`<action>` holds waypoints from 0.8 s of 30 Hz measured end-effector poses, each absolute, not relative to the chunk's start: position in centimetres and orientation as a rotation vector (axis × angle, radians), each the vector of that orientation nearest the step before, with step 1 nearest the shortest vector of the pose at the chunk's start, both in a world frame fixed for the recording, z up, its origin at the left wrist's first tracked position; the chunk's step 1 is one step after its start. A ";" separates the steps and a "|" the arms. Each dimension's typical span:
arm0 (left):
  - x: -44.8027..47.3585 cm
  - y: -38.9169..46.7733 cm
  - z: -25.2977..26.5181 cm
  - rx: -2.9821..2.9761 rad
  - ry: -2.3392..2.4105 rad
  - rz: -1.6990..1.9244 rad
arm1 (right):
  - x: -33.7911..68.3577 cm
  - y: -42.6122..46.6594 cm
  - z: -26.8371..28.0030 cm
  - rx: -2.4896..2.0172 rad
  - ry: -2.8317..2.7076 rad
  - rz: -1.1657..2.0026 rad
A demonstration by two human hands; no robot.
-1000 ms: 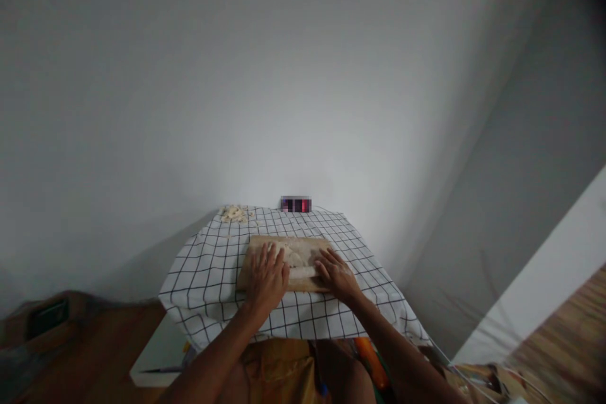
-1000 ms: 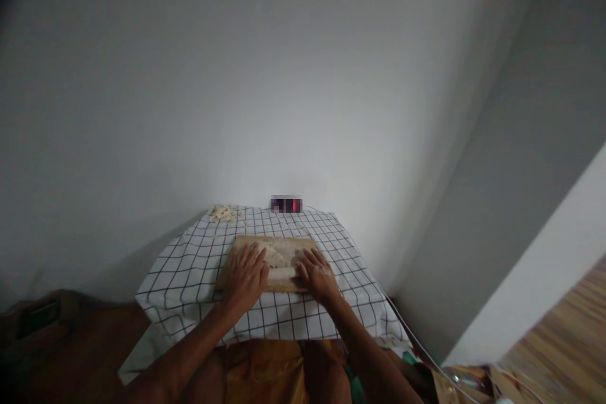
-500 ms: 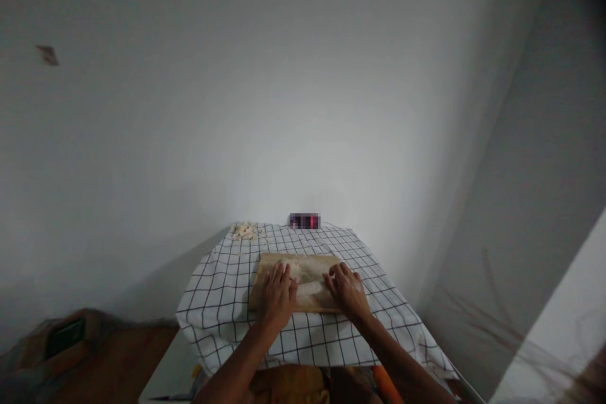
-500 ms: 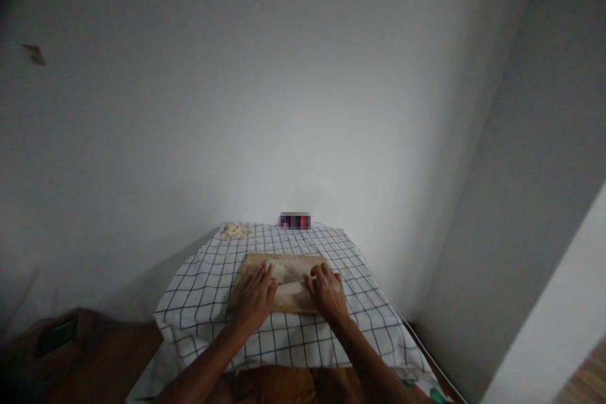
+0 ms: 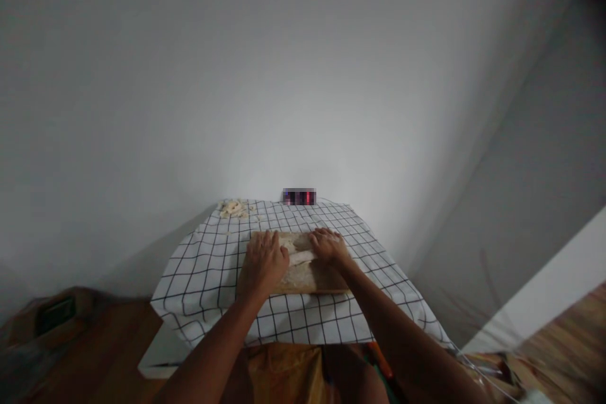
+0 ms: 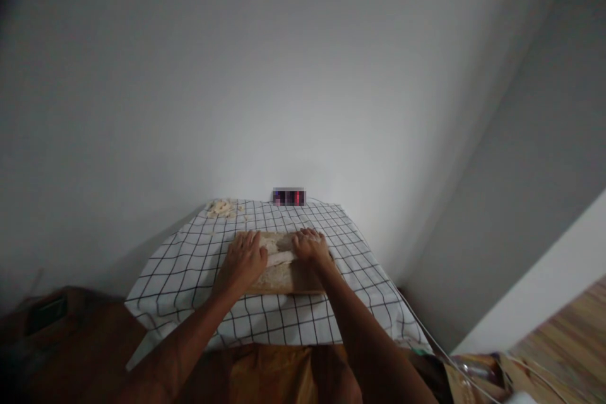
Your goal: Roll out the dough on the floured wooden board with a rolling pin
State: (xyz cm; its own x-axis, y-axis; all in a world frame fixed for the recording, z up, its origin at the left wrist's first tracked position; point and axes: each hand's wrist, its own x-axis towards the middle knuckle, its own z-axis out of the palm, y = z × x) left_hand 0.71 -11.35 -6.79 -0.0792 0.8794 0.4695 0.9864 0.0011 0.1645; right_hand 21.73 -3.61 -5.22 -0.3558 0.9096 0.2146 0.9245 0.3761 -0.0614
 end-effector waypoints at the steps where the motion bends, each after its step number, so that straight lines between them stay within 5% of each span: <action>1: 0.7 -11.5 -7.0 -1.971 -2.009 -0.689 | 21.8 -4.1 -5.4 -1.653 -2.396 -0.109; 17: 0.8 -16.3 -12.6 -2.076 -1.528 -0.974 | 26.2 -12.1 -13.6 -1.275 -2.046 -0.205; 24: 1.1 -14.1 -12.1 -2.021 -1.657 -0.929 | 25.5 -8.4 -11.1 -1.372 -2.224 -0.147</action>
State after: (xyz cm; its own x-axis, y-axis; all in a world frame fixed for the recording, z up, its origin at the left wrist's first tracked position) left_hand 1.09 -14.15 -12.06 0.0936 0.7210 0.6865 0.9620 -0.2433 0.1244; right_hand 25.53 -8.43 -11.08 -0.3528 0.8030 0.4803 0.8593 0.4812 -0.1733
